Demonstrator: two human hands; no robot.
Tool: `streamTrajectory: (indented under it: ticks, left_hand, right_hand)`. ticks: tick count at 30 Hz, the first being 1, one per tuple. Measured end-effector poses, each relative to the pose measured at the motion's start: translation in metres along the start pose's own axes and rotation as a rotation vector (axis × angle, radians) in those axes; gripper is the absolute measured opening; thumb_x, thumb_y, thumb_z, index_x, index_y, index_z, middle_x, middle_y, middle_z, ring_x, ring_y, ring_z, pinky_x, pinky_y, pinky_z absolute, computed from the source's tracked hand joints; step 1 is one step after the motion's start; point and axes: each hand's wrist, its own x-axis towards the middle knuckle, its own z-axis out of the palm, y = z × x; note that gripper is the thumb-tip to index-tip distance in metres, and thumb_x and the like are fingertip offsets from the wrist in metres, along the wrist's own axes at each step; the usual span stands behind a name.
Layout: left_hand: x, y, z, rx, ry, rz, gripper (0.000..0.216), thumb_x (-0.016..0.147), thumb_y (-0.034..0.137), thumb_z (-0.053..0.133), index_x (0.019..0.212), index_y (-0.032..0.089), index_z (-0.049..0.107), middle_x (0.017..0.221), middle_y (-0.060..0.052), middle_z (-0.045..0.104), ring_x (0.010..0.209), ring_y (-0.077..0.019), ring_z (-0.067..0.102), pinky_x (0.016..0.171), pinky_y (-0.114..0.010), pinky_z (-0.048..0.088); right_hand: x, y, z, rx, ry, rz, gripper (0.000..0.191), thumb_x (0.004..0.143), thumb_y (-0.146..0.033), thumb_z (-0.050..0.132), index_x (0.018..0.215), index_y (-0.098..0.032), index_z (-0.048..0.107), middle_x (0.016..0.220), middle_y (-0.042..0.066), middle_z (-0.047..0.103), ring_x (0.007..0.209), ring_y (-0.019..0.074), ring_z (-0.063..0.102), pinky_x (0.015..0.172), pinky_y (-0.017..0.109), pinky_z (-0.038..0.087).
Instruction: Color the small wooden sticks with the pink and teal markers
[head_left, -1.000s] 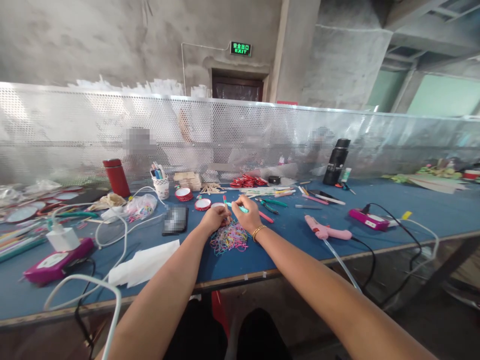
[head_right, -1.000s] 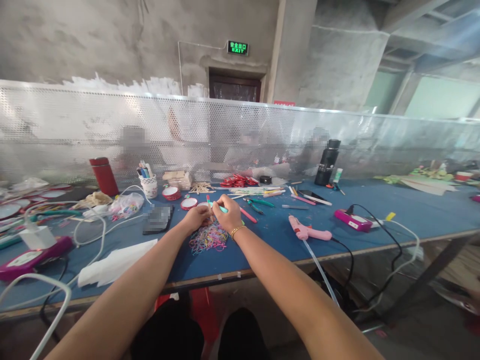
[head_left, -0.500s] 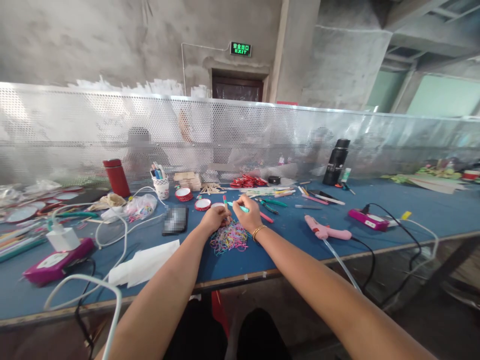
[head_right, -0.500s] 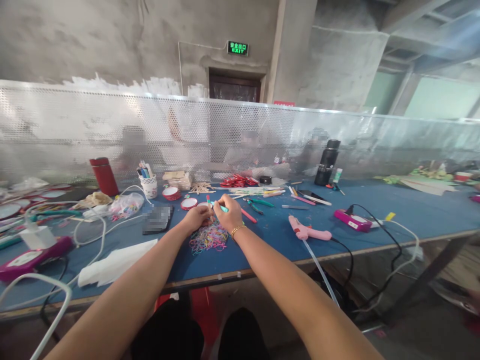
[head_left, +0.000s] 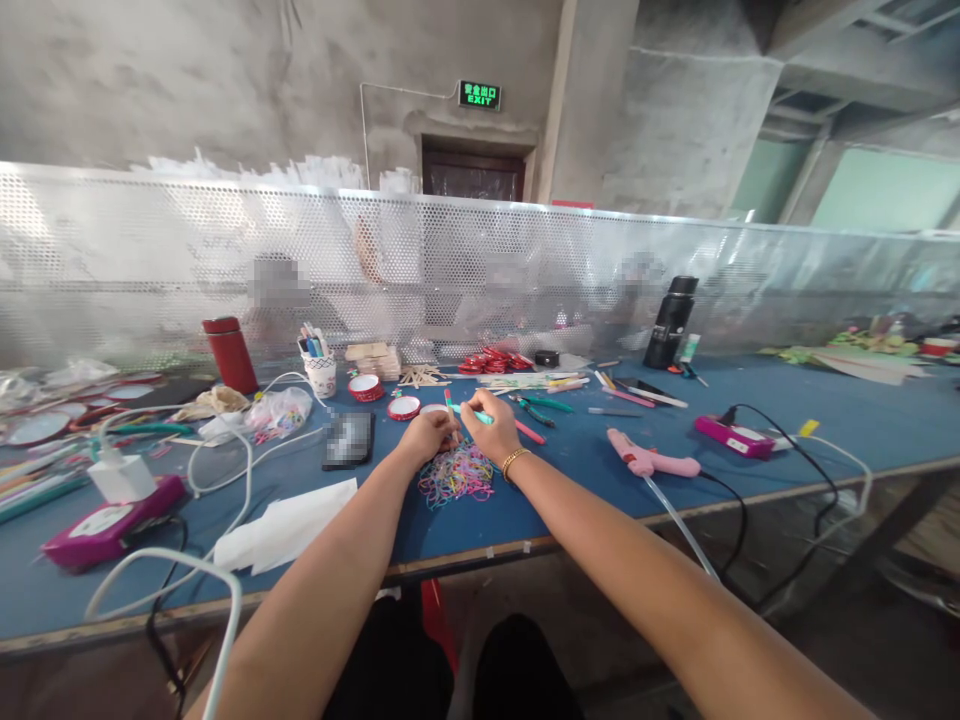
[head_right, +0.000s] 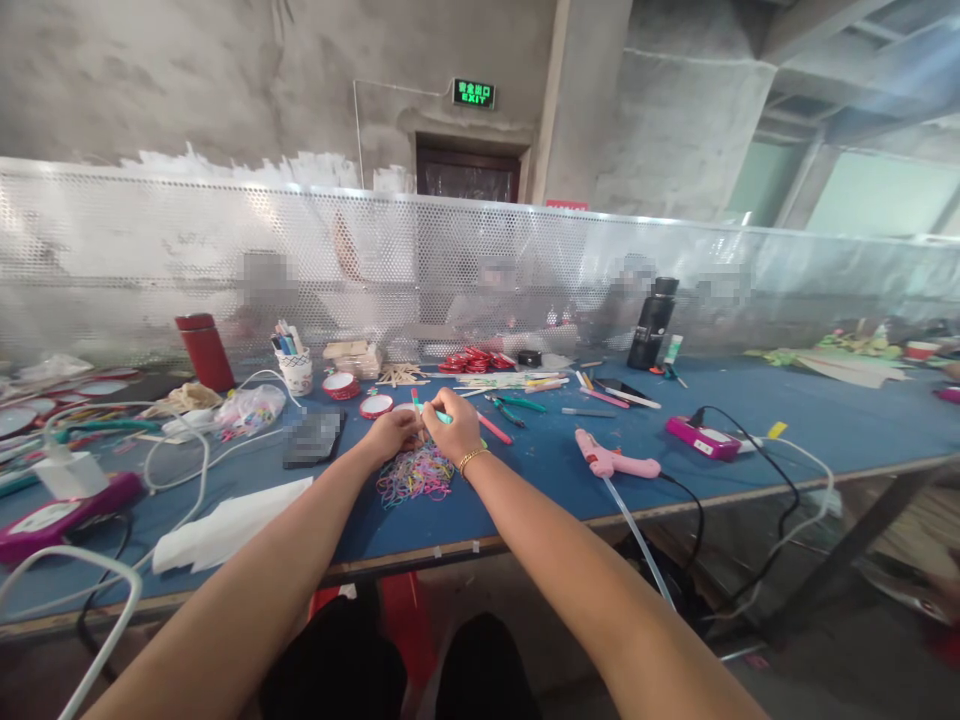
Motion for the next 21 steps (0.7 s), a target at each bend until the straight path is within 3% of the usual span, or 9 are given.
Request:
streamTrajectory:
  ticks: [6,21]
  left_hand:
    - [0.0017,-0.0006,-0.0002,0.017,0.006,-0.021,0.018,0.074,0.023,0.074,0.068,0.013,0.06,0.063,-0.001,0.066,0.048,-0.0079,0.058,0.049,-0.017,0.044]
    - [0.0016,-0.0037,-0.0019,0.026,-0.007,0.033,0.022,0.074,0.025,0.072,0.063,0.013,0.057,0.059,0.001,0.064,0.047,-0.0073,0.056,0.049,-0.018,0.044]
  right_hand:
    - [0.0013,0.0017,-0.0008,-0.026,0.05,0.019,0.021,0.083,-0.031,0.052,0.065,-0.023,0.045,0.062,-0.002,0.056,0.062,0.016,0.055,0.066,0.028,0.042]
    - [-0.0006,-0.0026,0.0009,0.022,-0.026,-0.014,0.022,0.085,-0.03,0.052,0.066,-0.023,0.045,0.063,-0.003,0.055,0.062,0.0144,0.052,0.064,0.026,0.039]
